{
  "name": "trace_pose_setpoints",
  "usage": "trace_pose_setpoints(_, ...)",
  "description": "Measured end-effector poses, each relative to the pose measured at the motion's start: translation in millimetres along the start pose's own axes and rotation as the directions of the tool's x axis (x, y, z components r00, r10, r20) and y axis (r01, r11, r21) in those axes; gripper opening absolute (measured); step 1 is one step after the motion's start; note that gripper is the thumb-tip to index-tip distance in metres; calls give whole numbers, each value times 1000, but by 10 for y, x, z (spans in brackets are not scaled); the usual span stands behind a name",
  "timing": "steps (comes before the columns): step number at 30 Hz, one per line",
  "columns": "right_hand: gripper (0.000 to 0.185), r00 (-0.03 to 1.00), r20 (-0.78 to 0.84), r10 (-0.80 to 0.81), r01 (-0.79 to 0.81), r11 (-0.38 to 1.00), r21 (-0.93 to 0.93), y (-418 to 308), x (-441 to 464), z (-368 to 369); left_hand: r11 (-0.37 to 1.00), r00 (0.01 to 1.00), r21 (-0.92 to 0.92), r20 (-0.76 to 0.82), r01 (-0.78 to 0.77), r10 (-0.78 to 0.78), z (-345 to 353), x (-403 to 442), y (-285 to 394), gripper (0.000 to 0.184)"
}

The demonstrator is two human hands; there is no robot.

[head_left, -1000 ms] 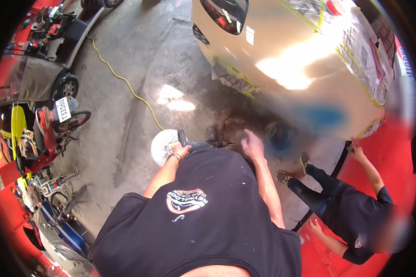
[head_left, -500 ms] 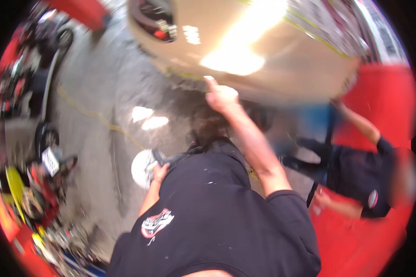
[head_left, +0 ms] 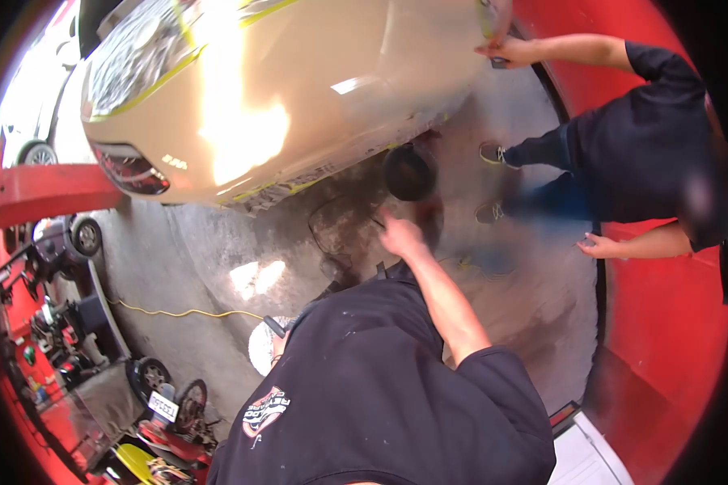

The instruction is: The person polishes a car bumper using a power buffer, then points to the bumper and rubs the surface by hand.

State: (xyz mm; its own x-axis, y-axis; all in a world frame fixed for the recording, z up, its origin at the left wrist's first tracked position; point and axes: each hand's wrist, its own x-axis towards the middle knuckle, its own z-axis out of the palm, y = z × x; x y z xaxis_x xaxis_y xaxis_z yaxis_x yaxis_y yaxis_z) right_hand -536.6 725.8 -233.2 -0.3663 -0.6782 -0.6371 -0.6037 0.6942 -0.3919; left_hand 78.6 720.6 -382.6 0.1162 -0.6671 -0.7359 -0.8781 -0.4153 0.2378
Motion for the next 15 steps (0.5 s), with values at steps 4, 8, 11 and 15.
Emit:
trace_pose_setpoints(4,74,958,-149,243,-209,954,217,1923,31,68,1000,999,13,-24,22,-22,174,-242,611,63)
trace_pose_setpoints(8,81,880,-145,452,-409,878,249,3789,-24,679,998,997,-36,-56,57,-59,470,-764,1376,60)
trace_pose_setpoints(11,81,826,96,556,-551,757,352,4465,-592,675,959,977,-225,-88,171,-195,707,-1644,2386,50)
trace_pose_setpoints(15,82,785,257,564,-619,737,272,5087,-1277,1181,968,966,-157,-142,194,-216,998,-2178,3105,47)
